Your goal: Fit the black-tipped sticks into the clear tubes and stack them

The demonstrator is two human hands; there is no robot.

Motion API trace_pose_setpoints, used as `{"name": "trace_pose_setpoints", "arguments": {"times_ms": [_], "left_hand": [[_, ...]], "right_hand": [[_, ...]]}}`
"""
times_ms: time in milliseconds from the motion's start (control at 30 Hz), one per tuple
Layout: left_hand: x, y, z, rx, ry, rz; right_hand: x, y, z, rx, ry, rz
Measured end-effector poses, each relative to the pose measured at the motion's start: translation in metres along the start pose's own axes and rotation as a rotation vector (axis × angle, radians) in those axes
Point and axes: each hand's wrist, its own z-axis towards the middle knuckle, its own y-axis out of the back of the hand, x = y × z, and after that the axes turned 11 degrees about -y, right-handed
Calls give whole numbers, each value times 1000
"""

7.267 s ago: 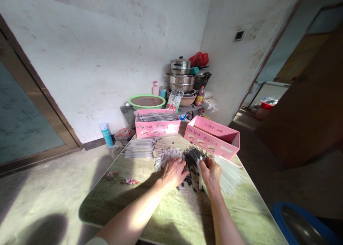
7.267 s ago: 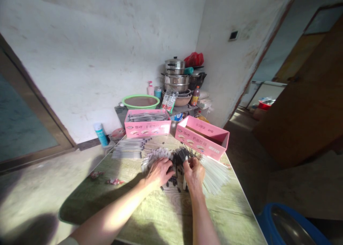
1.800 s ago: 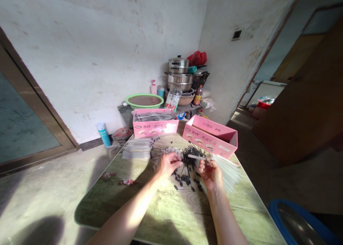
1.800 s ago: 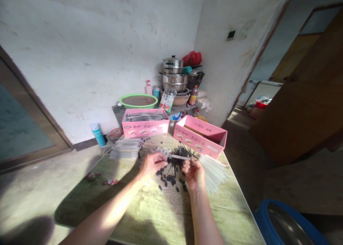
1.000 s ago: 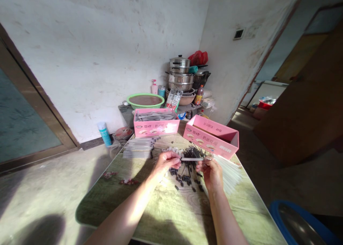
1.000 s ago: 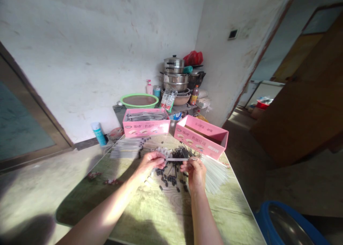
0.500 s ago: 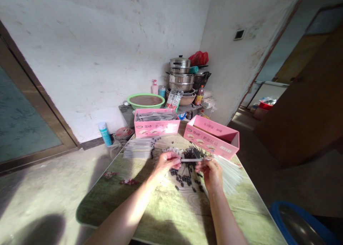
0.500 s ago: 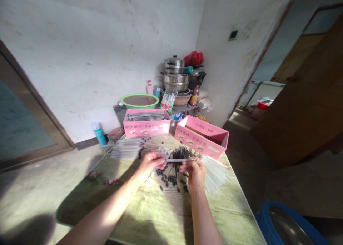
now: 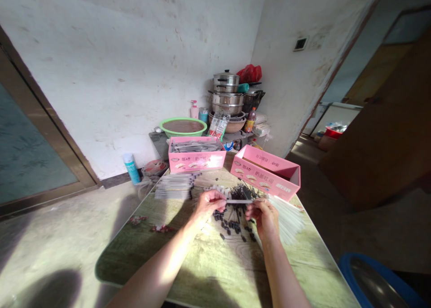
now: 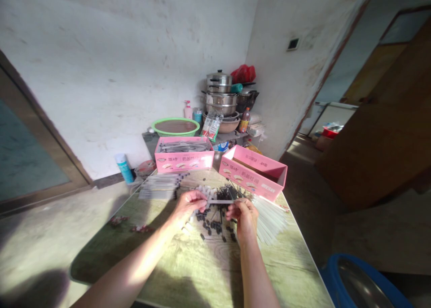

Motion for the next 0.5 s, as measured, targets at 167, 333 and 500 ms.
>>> {"name": "trace_pose_setpoints", "arguments": {"times_ms": [167,333,500], "left_hand": [[3,4,2,-8,-26,36],[-2,2,1,-10,-40,30],[-4,1,-1,-44,46,12]], "right_hand": [[0,-1,-2,-4,15,-37],[-1,0,-1,37,10,-52],[-1,3,1,48,2,-26]]}}
